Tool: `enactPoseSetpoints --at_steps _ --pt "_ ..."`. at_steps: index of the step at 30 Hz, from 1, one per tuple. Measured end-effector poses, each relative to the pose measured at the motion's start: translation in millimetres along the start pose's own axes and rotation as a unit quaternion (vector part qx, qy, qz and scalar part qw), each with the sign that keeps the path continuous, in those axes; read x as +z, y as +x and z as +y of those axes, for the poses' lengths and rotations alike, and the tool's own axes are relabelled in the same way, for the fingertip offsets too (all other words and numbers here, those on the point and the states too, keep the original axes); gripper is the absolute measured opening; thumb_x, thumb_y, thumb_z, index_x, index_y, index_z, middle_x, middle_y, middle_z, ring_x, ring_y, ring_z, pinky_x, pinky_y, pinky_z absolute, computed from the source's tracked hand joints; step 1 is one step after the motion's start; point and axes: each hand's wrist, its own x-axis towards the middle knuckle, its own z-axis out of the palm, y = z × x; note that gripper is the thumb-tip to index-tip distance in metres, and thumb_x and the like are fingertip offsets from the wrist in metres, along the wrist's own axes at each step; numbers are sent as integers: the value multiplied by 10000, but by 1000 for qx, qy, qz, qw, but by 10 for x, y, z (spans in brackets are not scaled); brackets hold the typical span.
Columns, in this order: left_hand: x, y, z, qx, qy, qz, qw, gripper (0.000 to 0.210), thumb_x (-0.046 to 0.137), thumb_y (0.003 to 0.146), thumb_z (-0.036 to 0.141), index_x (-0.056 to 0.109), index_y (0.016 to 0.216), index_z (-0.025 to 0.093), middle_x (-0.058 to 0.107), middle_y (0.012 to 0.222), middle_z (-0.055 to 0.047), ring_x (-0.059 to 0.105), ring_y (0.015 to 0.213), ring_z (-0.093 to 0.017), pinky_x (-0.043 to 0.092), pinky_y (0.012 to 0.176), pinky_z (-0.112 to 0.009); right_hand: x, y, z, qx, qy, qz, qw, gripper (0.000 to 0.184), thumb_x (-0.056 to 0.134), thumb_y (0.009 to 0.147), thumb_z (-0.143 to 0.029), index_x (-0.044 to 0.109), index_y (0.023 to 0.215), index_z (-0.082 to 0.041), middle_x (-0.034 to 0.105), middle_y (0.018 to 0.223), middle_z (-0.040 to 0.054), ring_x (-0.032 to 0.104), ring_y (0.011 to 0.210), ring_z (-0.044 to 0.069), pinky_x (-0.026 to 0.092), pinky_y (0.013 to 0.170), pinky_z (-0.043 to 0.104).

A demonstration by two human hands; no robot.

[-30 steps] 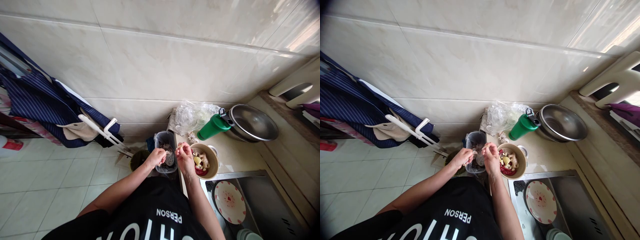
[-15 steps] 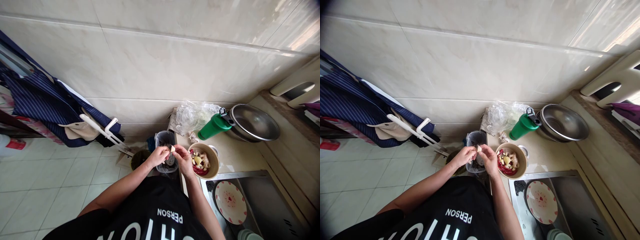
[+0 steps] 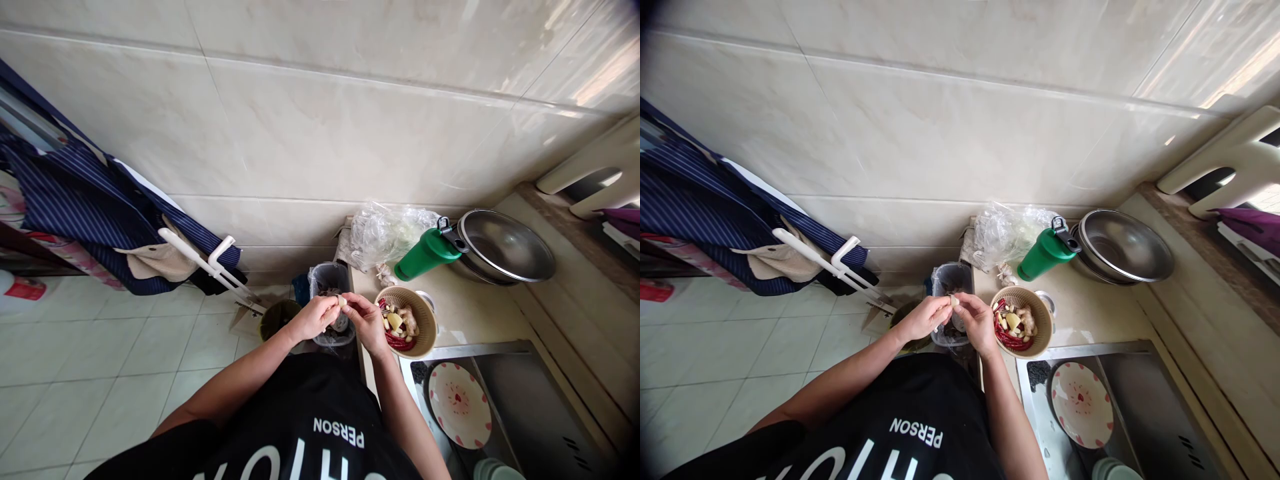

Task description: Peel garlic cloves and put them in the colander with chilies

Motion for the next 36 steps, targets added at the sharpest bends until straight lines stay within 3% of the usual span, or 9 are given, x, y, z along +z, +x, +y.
enactPoseSetpoints --at_steps 10,17,21,25,29,32,36 --pt "65 27 -91 -2 90 85 992 272 404 816 185 381 545 170 347 490 52 280 469 -71 208 482 -222 93 3 -5 34 40 9 999 247 741 686 -284 708 920 -213 709 899 33 637 843 196 489 839 355" --pt "69 30 -105 -8 55 68 996 272 399 823 212 420 556 160 403 478 46 298 462 -69 205 478 -220 120 9 -67 39 53 -7 998 193 721 707 -300 683 864 -196 651 793 13 580 716 149 491 697 272" --pt "59 45 -120 -26 66 88 994 287 402 808 200 420 524 158 401 456 45 307 452 -70 209 478 -219 69 4 -83 67 60 -3 996 166 692 742 -318 681 841 -185 613 735 1 512 585 101 459 586 228" --pt "42 74 -132 -30 63 85 994 277 404 799 189 420 525 157 402 456 48 310 447 -68 211 475 -215 34 -5 -133 116 111 -22 987 231 726 701 -349 661 862 -196 617 799 4 549 596 102 470 554 225" --pt "34 105 -128 -34 77 84 993 331 430 836 278 414 528 158 395 464 49 296 449 -66 206 466 -212 3 14 -127 148 176 3 973 250 755 671 -341 638 845 -205 601 771 -15 577 602 98 484 558 221" --pt "29 101 -104 -13 100 88 991 290 452 846 306 468 596 161 436 519 42 341 476 -76 250 488 -205 -32 31 -84 130 146 14 981 221 748 682 -328 661 827 -185 610 742 -15 553 586 89 472 573 217" --pt "25 67 -53 17 144 61 988 207 398 886 286 535 768 183 567 700 -8 503 641 -132 352 616 -224 -70 39 -29 84 54 -42 994 222 721 708 -327 681 871 -182 656 764 -1 574 650 120 468 639 244"
